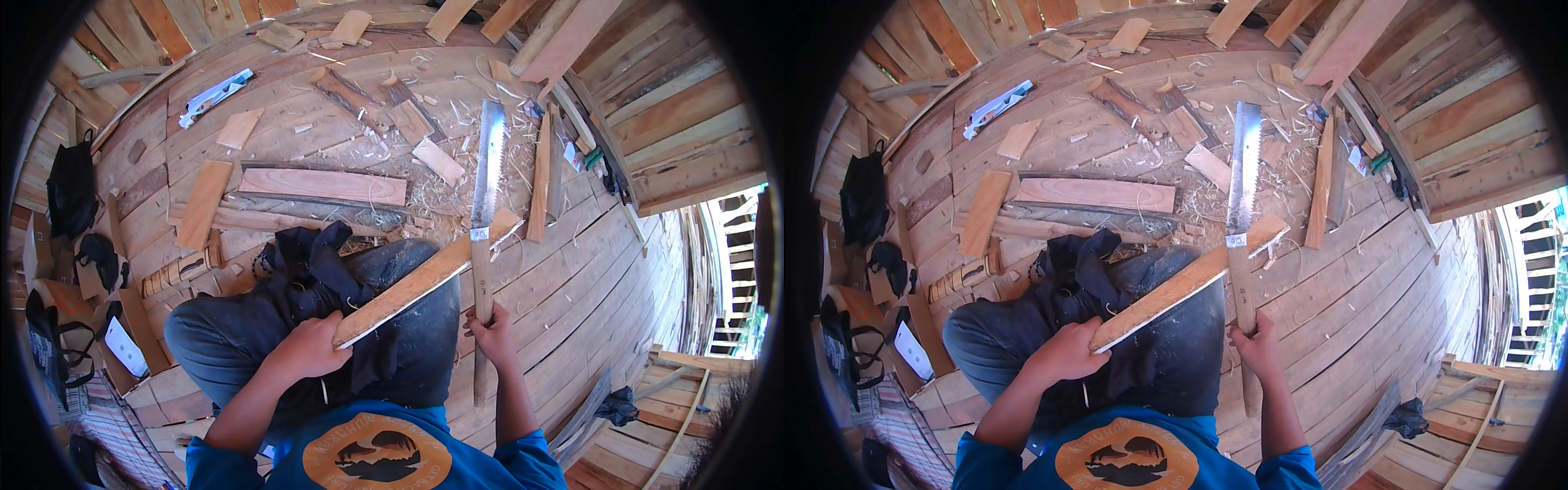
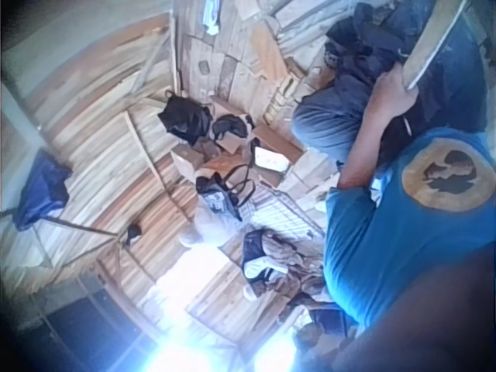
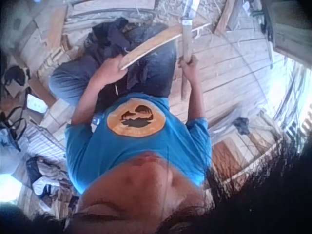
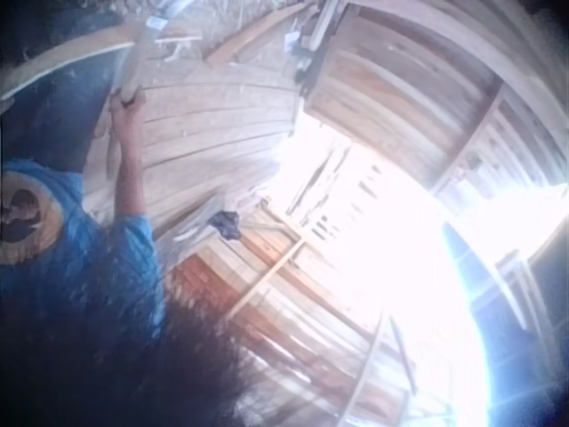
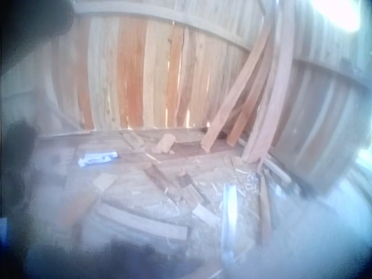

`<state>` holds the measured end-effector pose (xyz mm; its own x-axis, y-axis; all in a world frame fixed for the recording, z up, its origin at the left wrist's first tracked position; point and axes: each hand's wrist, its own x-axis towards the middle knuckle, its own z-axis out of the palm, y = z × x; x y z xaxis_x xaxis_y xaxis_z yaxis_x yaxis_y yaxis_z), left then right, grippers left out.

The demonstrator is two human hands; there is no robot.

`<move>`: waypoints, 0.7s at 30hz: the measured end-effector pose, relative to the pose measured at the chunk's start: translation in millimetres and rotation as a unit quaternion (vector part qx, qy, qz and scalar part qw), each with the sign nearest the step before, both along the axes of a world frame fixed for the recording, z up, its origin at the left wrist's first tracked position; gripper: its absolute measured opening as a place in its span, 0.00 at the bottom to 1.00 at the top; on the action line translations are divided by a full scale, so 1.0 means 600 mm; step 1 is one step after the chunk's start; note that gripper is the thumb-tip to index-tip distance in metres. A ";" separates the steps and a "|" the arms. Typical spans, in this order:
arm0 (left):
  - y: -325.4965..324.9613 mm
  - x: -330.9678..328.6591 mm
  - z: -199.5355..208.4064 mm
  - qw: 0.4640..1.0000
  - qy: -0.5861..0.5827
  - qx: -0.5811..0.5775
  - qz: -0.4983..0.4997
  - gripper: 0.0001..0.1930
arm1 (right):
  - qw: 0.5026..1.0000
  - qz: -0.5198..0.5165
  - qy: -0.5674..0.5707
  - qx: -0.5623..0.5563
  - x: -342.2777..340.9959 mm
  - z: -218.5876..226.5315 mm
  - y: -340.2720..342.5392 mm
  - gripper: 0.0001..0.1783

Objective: The person saws a wooden stick by hand while sitting on a floor and holding it against their leg.

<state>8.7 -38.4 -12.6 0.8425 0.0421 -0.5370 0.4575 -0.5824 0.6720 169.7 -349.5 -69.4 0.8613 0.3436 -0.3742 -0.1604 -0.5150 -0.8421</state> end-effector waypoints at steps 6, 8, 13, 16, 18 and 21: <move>-0.001 -0.001 -0.012 1.000 -0.008 -0.023 0.002 0.20 | 0.990 -0.066 -0.114 -0.052 0.036 0.044 0.025 0.14; -0.003 -0.001 -0.014 0.999 0.000 -0.038 0.009 0.20 | 0.984 -0.053 -0.149 -0.083 0.053 0.037 0.000 0.14; -0.006 0.004 -0.013 0.997 0.032 -0.071 0.028 0.20 | 0.971 0.019 -0.181 -0.156 0.070 0.063 0.002 0.14; -0.010 0.002 -0.022 0.997 0.027 -0.068 0.040 0.19 | 0.996 0.014 -0.066 -0.055 0.051 0.105 0.048 0.15; -0.013 0.001 -0.028 0.996 0.022 -0.078 0.045 0.19 | 0.991 0.096 -0.068 -0.069 0.042 0.107 0.056 0.17; -0.018 0.002 -0.036 0.994 0.023 -0.098 0.050 0.18 | 0.977 0.171 -0.084 -0.095 0.019 0.133 0.073 0.18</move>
